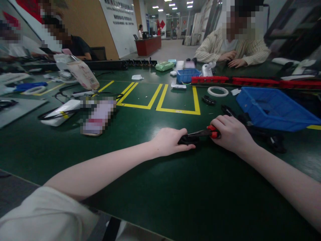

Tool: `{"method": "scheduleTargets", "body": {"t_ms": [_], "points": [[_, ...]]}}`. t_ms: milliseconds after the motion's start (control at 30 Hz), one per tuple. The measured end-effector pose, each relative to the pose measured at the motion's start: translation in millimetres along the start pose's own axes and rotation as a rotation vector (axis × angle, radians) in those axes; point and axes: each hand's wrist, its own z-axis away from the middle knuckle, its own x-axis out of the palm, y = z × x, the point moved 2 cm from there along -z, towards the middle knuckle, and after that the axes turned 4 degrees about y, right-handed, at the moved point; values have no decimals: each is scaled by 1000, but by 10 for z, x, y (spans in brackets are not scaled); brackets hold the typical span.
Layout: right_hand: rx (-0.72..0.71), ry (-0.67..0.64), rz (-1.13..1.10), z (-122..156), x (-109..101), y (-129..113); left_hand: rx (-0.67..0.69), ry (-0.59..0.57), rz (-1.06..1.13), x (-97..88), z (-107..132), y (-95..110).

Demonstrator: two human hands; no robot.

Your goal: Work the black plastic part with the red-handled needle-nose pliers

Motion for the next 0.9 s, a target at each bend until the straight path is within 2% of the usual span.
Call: {"method": "scheduleTargets", "body": {"t_ms": [200,500,900], "points": [[-15,29,-3,-1,1,-12,25,0,-43,19,-11,-2],[-8,5,53,6,-2,12,46,19,-15,19,9,-23],[-42,-1,72,1,3,-10,30,-23,-25,29,-4,-25]]}}
